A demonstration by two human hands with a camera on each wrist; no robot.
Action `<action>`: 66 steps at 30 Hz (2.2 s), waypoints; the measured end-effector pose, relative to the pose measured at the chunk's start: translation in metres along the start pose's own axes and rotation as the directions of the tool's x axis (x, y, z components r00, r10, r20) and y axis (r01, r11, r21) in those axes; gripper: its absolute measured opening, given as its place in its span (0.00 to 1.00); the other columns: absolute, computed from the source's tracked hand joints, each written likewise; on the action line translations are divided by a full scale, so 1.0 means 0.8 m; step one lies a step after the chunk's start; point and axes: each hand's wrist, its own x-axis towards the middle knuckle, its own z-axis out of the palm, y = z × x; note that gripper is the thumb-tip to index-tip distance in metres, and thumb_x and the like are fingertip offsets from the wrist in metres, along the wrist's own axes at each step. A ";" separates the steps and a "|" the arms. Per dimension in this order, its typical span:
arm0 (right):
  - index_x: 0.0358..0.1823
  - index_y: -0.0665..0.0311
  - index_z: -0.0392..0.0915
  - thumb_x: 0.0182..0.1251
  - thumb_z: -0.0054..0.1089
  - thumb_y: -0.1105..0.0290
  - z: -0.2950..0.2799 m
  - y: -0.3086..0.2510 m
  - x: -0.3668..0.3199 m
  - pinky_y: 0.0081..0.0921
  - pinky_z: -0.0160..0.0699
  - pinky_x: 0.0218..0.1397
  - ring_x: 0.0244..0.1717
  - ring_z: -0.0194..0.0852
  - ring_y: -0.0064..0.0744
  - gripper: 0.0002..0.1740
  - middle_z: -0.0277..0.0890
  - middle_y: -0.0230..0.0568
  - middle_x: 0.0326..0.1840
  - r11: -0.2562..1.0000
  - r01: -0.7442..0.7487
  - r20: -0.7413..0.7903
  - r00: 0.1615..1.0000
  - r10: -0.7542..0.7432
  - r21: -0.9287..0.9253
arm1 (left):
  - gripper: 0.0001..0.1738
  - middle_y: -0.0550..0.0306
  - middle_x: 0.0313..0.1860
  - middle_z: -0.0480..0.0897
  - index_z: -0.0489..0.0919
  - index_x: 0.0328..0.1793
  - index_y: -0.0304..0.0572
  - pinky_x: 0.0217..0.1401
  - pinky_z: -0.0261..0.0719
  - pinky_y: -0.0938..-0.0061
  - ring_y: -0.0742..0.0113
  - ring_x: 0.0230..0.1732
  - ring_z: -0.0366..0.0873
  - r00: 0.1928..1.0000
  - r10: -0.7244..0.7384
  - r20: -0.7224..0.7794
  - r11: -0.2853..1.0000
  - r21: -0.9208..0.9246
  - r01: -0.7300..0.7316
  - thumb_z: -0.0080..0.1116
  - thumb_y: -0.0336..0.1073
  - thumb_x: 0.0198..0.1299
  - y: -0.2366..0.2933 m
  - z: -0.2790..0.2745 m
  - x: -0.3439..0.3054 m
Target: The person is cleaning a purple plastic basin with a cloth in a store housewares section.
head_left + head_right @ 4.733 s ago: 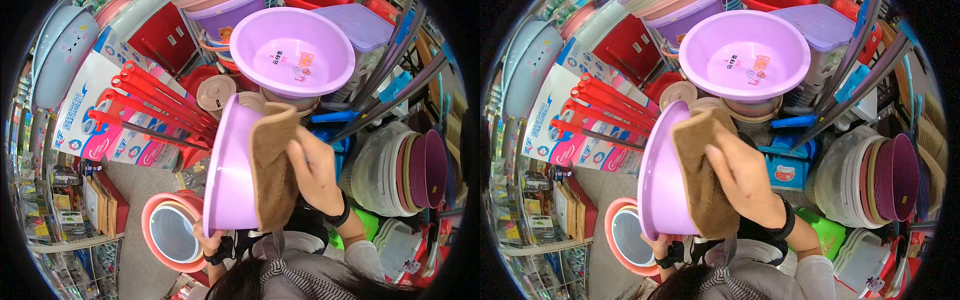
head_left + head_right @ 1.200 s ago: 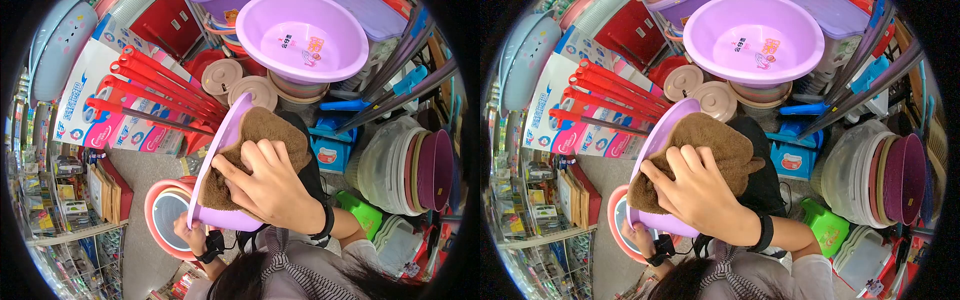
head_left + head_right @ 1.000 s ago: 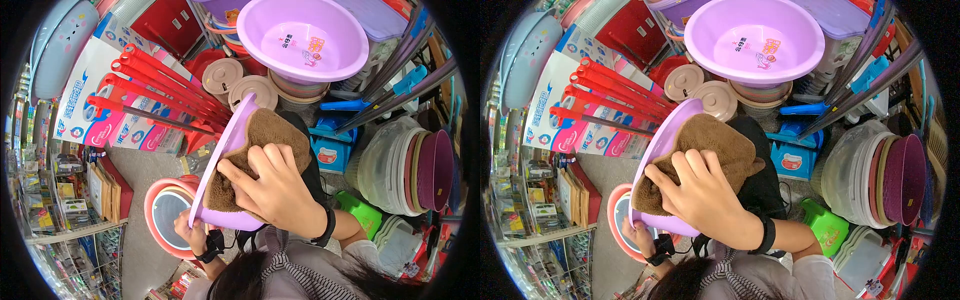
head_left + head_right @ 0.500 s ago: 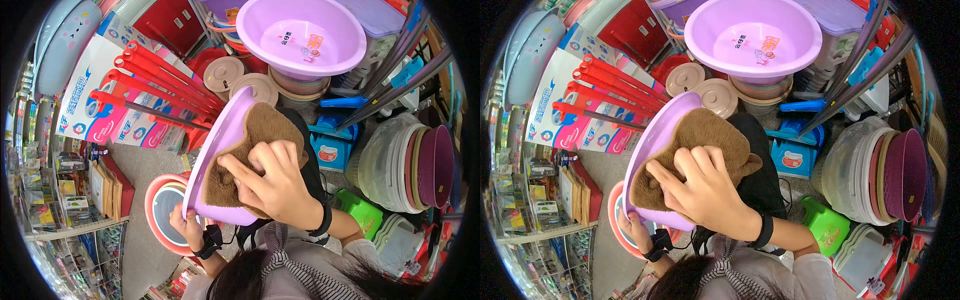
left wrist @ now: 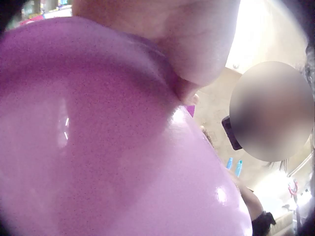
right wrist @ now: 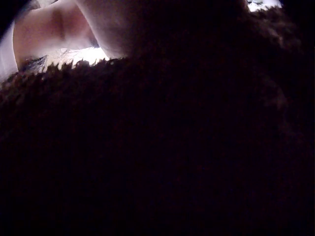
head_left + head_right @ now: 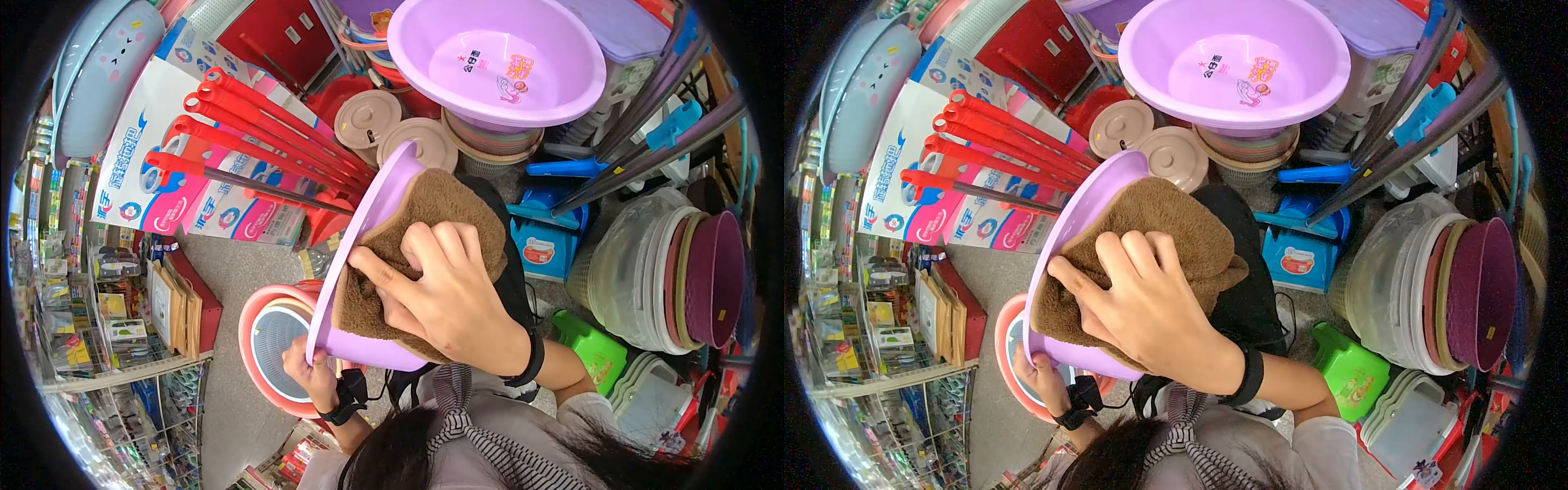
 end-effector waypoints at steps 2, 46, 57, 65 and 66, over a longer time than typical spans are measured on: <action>0.60 0.57 0.75 0.49 0.66 0.66 -0.002 0.000 0.003 0.35 0.59 0.44 0.38 0.61 0.40 0.31 0.61 0.40 0.35 1.000 -0.001 0.009 1.000 0.001 -0.002 | 0.33 0.63 0.16 0.74 0.80 0.30 0.37 0.21 0.62 0.79 0.77 0.17 0.69 1.000 0.015 -0.004 1.000 0.004 -0.015 0.57 0.65 0.62 0.004 0.002 0.002; 0.52 0.65 0.75 0.62 0.55 0.65 0.005 0.006 0.021 0.31 0.60 0.43 0.39 0.63 0.36 0.18 0.64 0.38 0.36 0.989 0.092 0.058 0.993 -0.099 0.116 | 0.32 0.58 0.21 0.80 0.81 0.32 0.33 0.25 0.66 0.79 0.76 0.21 0.73 0.999 0.005 0.035 0.997 -0.074 -0.003 0.61 0.61 0.60 -0.005 0.002 0.027; 0.56 0.63 0.75 0.62 0.60 0.68 0.004 0.013 0.021 0.31 0.58 0.44 0.38 0.62 0.36 0.20 0.60 0.37 0.33 0.987 -0.160 -0.011 0.987 0.161 0.030 | 0.33 0.59 0.18 0.77 0.80 0.30 0.33 0.24 0.65 0.78 0.75 0.20 0.72 0.995 0.038 0.088 0.999 -0.010 -0.037 0.59 0.62 0.62 0.004 0.005 0.035; 0.56 0.61 0.76 0.59 0.54 0.68 0.002 0.005 0.013 0.34 0.59 0.45 0.39 0.62 0.37 0.21 0.61 0.36 0.33 0.999 -0.031 0.014 0.999 0.031 0.022 | 0.32 0.62 0.18 0.77 0.80 0.31 0.34 0.24 0.64 0.79 0.77 0.19 0.71 0.998 -0.010 0.067 0.996 -0.086 0.016 0.60 0.62 0.62 0.001 -0.001 0.021; 0.56 0.60 0.76 0.59 0.55 0.69 0.001 0.007 0.015 0.34 0.58 0.45 0.38 0.62 0.37 0.21 0.60 0.36 0.32 0.998 -0.043 0.000 0.999 0.043 0.037 | 0.31 0.63 0.18 0.77 0.80 0.32 0.34 0.23 0.65 0.80 0.77 0.20 0.71 0.998 0.009 0.057 0.996 -0.094 -0.003 0.60 0.61 0.62 0.002 0.001 0.019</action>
